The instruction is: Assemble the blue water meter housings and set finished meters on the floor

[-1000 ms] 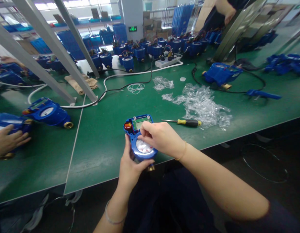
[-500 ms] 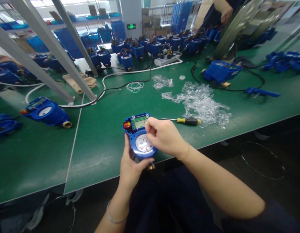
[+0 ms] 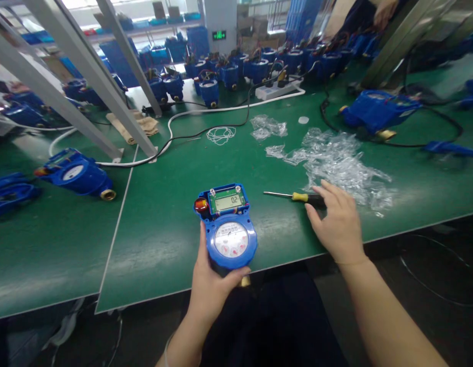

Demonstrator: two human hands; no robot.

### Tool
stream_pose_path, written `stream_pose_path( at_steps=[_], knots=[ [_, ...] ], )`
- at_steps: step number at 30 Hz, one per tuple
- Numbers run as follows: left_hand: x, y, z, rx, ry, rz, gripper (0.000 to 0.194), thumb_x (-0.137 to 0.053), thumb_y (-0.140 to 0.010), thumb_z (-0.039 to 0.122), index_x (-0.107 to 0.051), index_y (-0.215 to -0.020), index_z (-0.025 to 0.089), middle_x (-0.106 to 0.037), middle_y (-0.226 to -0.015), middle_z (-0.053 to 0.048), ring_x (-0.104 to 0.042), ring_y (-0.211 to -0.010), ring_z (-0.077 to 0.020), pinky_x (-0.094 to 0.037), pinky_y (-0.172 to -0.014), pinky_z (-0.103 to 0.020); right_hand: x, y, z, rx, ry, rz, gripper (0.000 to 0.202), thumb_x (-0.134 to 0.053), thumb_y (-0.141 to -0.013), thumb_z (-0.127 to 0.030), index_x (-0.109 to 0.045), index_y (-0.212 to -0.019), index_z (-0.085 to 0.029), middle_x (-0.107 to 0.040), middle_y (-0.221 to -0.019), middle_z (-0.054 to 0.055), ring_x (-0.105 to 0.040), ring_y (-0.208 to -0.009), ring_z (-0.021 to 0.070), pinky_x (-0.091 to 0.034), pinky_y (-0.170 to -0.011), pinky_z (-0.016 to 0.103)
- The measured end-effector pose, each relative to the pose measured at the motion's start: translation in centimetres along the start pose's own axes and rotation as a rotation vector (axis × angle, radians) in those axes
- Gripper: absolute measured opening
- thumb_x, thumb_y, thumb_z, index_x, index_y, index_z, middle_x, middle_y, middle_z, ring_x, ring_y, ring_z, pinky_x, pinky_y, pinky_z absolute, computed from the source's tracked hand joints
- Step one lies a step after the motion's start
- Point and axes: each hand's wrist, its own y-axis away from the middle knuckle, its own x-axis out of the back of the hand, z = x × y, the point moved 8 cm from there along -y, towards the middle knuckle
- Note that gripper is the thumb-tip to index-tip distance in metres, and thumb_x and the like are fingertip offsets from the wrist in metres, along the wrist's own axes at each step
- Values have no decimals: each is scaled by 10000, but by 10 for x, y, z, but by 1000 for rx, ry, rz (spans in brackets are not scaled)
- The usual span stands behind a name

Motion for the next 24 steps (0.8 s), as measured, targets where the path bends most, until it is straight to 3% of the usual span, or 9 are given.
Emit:
stream_pose_path(
  at_steps=[5, 8, 11, 14, 18, 21, 24],
  knots=[
    [3, 6, -3, 55, -37, 78, 1070, -899, -506, 420, -446, -1440, 164, -705, -1165, -126, -681, -1079, -337, -559, -966, -455, -16, 6, 4, 62, 72, -75, 416, -587, -945, -307, -598, -1304, -97, -643, -1296, 197, -564, -1240, 349, -421, -1087, 523],
    [5, 11, -4, 71, -37, 127, 1092, -909, -490, 453, -456, -1448, 191, -719, -1130, -105, -699, -1027, -326, -582, -936, -452, -12, 4, 1, 57, 94, -71, 342, -588, -943, -298, -659, -1221, -111, -673, -1153, 181, -610, -1096, 331, -481, -988, 501],
    [8, 16, -6, 63, -46, 156, 1090, -909, -505, 479, -459, -1458, 202, -728, -1112, -100, -709, -1000, -321, -596, -923, -453, -7, 3, -1, 34, 138, -51, 304, -603, -936, -314, -696, -1161, -133, -626, -1199, 194, -594, -1060, 336, -487, -928, 507],
    [10, 18, -9, 48, -72, 132, 1063, -892, -561, 480, -432, -1479, 210, -728, -1122, -106, -717, -978, -316, -617, -886, -447, -7, 3, 0, 19, 145, -64, 311, -622, -926, -336, -692, -1167, -151, -569, -1294, 193, -580, -1031, 323, -476, -915, 512],
    [5, 15, -9, -30, -123, 25, 1094, -855, -641, 487, -297, -1545, 228, -699, -1201, -125, -712, -1014, -314, -621, -886, -448, -9, 3, -1, 42, 114, -79, 282, -607, -938, -346, -679, -1131, -154, -586, -1240, 182, -575, -1000, 316, -466, -906, 518],
    [-1, 14, -4, -130, -236, -62, 1140, -827, -684, 498, -170, -1579, 238, -573, -1391, -179, -657, -1152, -337, -586, -950, -487, 3, 6, -3, 40, 60, 34, 258, -605, -942, -313, -653, -1143, -159, -604, -1190, 181, -576, -1065, 337, -455, -931, 524],
    [6, 19, 14, -321, -430, 30, 1213, -828, -702, 469, -34, -1590, 244, -198, -1628, -216, -399, -1414, -408, -459, -1076, -598, 26, 14, -3, 29, -22, 254, 298, -608, -930, -236, -608, -1219, -161, -619, -1182, 188, -571, -1148, 351, -459, -964, 521]
  ],
)
